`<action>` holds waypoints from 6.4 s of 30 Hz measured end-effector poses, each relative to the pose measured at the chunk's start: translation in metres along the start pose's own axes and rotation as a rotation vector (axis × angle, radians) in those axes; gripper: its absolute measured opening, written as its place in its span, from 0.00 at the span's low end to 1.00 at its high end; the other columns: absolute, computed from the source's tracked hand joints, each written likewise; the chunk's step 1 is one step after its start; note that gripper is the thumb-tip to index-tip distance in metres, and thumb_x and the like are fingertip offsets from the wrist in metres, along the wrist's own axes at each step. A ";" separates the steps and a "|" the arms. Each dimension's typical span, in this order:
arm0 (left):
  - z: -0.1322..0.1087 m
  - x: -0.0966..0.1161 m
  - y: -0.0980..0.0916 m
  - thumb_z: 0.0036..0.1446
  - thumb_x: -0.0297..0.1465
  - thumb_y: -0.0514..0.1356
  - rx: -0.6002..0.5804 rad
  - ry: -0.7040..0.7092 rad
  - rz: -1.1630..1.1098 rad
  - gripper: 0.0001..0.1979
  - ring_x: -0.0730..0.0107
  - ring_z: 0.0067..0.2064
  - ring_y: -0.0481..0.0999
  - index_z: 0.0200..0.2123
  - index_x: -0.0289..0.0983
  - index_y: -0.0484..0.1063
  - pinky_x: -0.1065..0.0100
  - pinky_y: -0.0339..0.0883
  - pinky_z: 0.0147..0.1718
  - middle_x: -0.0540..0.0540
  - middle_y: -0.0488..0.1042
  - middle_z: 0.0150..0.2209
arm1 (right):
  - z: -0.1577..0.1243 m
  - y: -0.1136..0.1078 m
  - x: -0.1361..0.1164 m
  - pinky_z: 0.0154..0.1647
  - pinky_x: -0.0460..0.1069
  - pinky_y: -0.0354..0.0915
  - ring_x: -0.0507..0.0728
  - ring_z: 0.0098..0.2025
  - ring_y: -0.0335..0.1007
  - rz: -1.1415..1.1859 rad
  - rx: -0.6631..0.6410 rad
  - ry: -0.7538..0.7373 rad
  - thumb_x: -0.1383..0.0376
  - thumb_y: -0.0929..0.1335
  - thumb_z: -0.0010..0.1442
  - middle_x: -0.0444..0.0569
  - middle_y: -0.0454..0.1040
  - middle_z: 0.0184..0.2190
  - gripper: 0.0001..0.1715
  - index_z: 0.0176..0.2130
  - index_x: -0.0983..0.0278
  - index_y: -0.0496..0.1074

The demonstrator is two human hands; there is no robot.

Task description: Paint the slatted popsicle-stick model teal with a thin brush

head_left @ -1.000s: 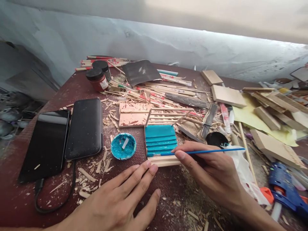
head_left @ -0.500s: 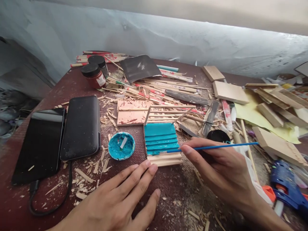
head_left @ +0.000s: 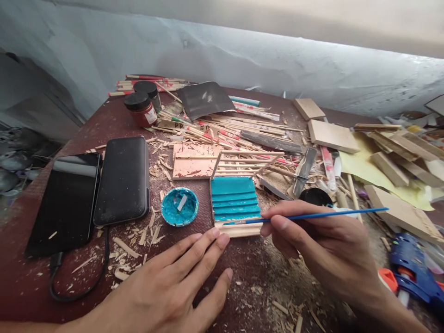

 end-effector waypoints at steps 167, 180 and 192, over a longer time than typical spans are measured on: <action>-0.001 -0.001 0.003 0.74 0.54 0.52 0.002 -0.005 -0.158 0.34 0.39 0.72 0.67 0.67 0.33 0.67 0.49 0.68 0.67 0.22 0.64 0.71 | -0.005 -0.018 -0.003 0.35 0.50 0.70 0.54 0.38 0.72 -0.839 -0.019 -0.623 0.76 0.64 0.71 0.51 0.72 0.44 0.19 0.50 0.59 0.78; 0.005 -0.006 -0.014 0.71 0.55 0.58 -0.053 -0.015 -0.174 0.36 0.41 0.70 0.70 0.66 0.31 0.69 0.51 0.68 0.66 0.24 0.68 0.69 | 0.008 0.017 -0.083 0.28 0.50 0.65 0.52 0.29 0.72 -0.370 0.033 -0.564 0.67 0.66 0.75 0.43 0.74 0.30 0.14 0.53 0.55 0.79; 0.004 -0.006 0.007 0.76 0.50 0.52 0.143 -0.012 -0.021 0.29 0.44 0.64 0.77 0.65 0.34 0.68 0.54 0.70 0.61 0.29 0.75 0.63 | 0.058 0.057 -0.081 0.28 0.46 0.60 0.49 0.26 0.64 -0.504 -0.227 -0.596 0.68 0.68 0.73 0.40 0.69 0.25 0.14 0.33 0.61 0.67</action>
Point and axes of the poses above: each hand's wrist, its own z-axis towards the middle knuckle, its own y-axis out of the palm, x = y × z, the point moved 1 cm from there along z, towards the middle knuckle
